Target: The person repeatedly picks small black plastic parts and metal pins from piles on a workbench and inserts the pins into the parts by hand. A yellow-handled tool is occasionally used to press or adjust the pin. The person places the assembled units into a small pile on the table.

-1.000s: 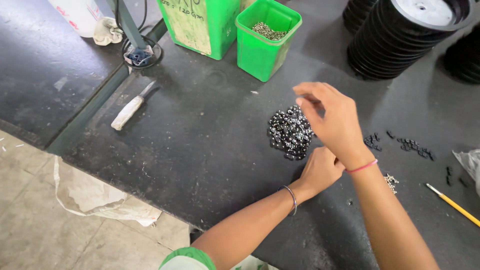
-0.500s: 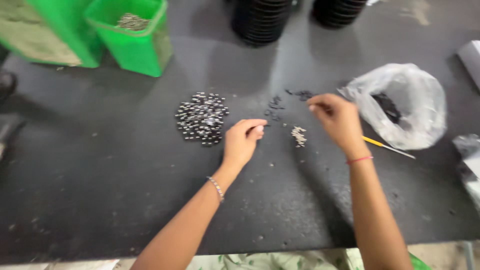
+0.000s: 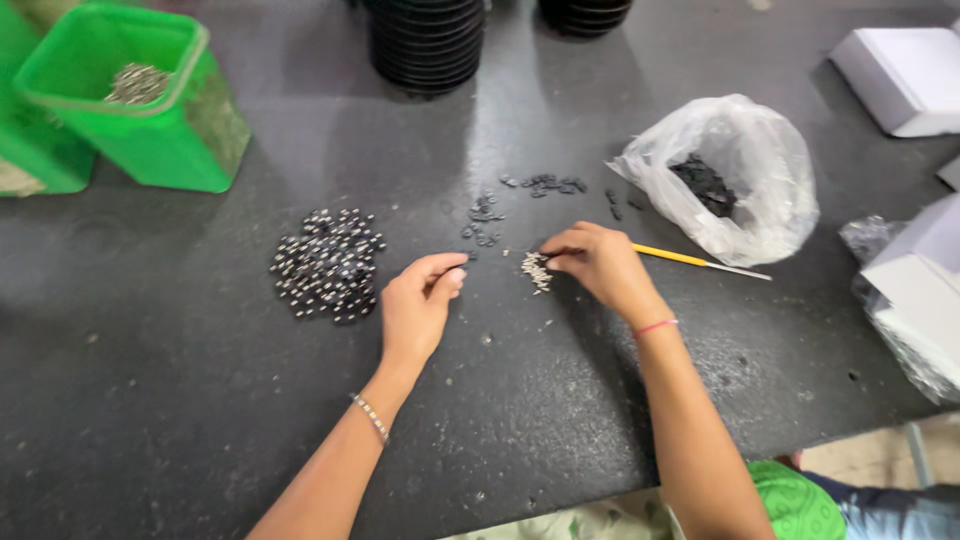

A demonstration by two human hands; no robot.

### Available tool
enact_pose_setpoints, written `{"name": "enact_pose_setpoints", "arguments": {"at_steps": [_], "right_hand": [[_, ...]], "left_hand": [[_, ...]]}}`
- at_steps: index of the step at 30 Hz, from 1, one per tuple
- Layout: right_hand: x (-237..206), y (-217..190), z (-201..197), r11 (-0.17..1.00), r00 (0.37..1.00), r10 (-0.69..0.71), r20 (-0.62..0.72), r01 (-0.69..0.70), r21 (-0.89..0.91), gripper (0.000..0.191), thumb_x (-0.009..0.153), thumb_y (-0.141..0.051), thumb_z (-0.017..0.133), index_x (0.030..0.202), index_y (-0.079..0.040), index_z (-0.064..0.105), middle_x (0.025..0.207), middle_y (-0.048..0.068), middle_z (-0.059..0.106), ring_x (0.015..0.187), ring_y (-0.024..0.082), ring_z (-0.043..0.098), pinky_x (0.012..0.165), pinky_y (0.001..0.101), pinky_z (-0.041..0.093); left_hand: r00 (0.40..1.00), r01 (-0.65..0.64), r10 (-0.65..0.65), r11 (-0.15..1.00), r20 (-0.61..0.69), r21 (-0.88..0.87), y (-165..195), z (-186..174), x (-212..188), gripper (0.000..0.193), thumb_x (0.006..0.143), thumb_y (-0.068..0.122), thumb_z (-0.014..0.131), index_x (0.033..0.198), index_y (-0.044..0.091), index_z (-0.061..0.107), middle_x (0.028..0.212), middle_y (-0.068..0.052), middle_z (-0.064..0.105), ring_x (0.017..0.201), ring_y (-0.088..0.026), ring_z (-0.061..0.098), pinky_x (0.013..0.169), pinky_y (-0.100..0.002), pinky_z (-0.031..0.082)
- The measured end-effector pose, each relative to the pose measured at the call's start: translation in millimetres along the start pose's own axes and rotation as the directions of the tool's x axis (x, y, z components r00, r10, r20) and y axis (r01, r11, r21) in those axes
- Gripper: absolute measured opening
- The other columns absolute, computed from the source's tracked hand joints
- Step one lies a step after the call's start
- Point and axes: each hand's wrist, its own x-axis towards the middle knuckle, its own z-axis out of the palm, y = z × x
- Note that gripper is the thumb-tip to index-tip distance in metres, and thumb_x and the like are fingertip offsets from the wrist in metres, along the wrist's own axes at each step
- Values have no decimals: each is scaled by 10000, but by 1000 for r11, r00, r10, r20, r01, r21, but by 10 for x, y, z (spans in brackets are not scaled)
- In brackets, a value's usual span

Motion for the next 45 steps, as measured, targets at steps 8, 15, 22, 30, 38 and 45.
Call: {"name": "enact_pose_setpoints", "arguments": {"at_steps": [8,15,22,30,38,45], "right_hand": [[-3,-28,82,994,999,-8,-38,4,-110,105,821,-109,774,925,-91,772,915,75,699,818,287,693,734,378,532],[-12,-24,73,994,996,-50,-77,42,-104,133,798,-101,765,930,-83,760,902,80,689,825,293,683,739,388,526],[-11,12,138,985,994,-67,-90,51,-165,73,833,-89,744,897,-57,727,861,108,640,833,314,652,745,420,511],[-43,-107,139,989,987,-63,-147,42,-142,95,877,-108,740,940,-42,712,877,101,657,787,268,672,707,381,535],[-79,-595,441,982,990,3,-139,23,189,105,901,-89,756,985,-36,722,910,48,734,781,134,722,732,274,591],[-116,-696,533,988,989,-90,-119,104,118,117,891,-68,764,988,-24,715,937,60,727,804,148,723,745,284,594]], "left_hand": [[998,17,-10,994,61,-104,-1,4,-3,192,928,90,704,1100,17,751,940,-44,794,816,-87,736,749,-238,604],[998,32,-24,988,56,-149,43,-23,11,201,930,93,708,1106,7,751,934,-64,791,810,-100,726,747,-248,609],[997,69,-62,983,48,-170,46,-14,5,197,923,84,720,1098,2,757,918,-55,782,797,-96,714,742,-248,605],[998,48,-38,977,53,-210,3,-1,11,227,907,68,727,1120,-9,744,956,-72,790,820,-102,736,761,-241,619],[1000,-5,4,979,-9,-205,-33,44,-5,193,890,70,758,1059,-22,749,875,-84,792,761,-103,743,711,-238,609],[1000,15,-13,982,15,-188,-1,62,-32,149,884,66,759,1006,-19,746,840,-78,783,751,-102,732,686,-249,592]]}}
